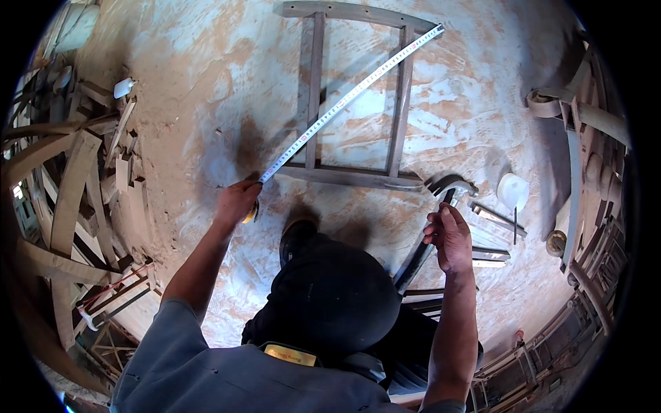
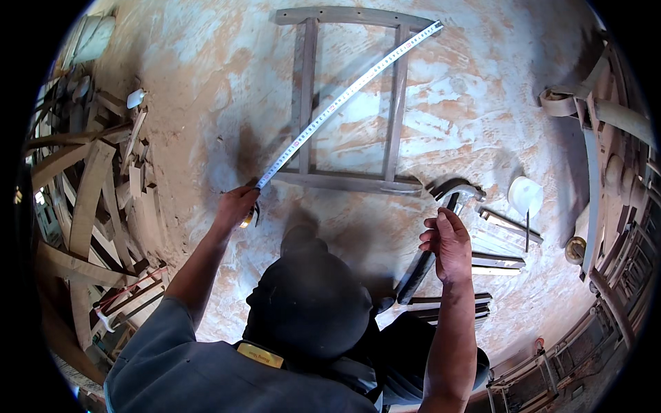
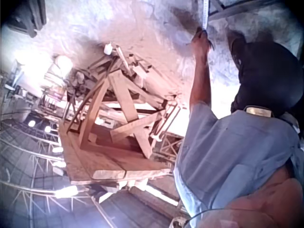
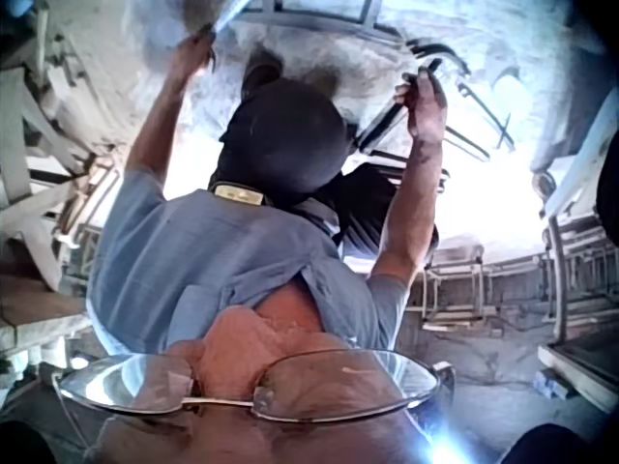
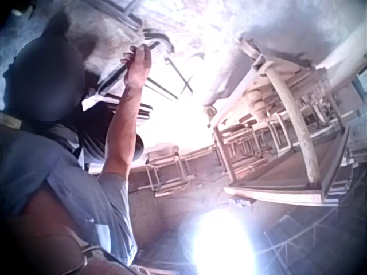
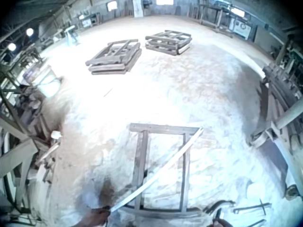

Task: The person assembles a wooden frame on the floor using a hammer and nails. They repeatedly measure the frame with a tape measure to ensure alignment and then hammer nails into the joints to secure the pieces together.

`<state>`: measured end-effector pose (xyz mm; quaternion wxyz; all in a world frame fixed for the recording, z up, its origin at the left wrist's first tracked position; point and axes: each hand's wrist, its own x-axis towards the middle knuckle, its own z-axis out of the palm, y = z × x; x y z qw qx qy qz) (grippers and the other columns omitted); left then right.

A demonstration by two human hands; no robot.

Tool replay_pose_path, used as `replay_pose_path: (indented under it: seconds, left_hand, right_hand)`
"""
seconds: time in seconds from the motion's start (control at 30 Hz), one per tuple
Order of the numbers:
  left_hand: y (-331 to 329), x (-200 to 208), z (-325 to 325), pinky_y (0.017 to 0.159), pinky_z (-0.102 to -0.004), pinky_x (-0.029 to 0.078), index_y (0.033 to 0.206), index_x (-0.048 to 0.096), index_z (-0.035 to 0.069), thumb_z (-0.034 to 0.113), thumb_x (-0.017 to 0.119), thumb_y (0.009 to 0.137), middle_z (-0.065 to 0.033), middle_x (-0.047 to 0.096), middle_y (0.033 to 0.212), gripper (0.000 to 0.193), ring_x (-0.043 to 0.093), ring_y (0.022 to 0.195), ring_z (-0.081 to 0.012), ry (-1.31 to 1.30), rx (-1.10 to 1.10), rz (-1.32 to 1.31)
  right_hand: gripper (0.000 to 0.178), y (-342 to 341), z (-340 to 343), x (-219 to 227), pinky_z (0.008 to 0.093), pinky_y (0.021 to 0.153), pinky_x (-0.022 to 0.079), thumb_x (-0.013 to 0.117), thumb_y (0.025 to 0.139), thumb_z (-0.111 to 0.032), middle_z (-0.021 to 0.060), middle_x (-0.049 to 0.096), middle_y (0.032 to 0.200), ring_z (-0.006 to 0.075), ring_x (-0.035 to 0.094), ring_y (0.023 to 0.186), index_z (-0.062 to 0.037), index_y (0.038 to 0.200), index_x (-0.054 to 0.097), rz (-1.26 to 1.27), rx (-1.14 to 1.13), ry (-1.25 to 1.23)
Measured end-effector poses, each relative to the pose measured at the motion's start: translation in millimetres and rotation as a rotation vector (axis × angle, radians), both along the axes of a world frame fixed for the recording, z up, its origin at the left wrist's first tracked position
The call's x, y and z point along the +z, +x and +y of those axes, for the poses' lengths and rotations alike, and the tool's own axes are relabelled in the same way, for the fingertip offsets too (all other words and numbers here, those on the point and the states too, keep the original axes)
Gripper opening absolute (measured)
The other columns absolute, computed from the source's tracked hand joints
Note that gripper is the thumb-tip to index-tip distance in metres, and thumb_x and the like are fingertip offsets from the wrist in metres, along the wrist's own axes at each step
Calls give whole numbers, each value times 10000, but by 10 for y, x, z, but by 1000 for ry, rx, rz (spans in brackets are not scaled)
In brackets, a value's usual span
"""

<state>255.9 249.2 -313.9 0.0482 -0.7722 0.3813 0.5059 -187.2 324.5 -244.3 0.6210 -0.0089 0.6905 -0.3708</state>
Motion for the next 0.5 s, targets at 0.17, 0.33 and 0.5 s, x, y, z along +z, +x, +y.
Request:
replay_pose_path:
  seconds: [0.17,0.33,0.5]
  left_hand:
    - [-31,-9,24,588,-300,469,1041,711,37,287,636,879,-49,636,708,307,575,623,-114,-9,37,40]
    - [-43,-8,41,586,-295,467,1038,710,30,278,634,886,-47,634,710,300,576,630,-116,14,63,79]
    - [15,-99,77,578,-294,464,1043,704,22,273,630,891,-53,631,704,303,577,625,-119,6,17,68]
  right_hand:
    - [418,23,3,-21,262,515,539,633,944,-280,86,658,908,152,647,645,-22,1252,518,-9,3,4]
    - [405,45,12,-51,259,515,541,630,945,-269,83,661,903,151,648,647,-23,1248,519,-24,-2,-7]
    - [401,75,5,-43,259,518,543,628,946,-263,83,659,901,150,647,647,-22,1247,517,-18,3,3]
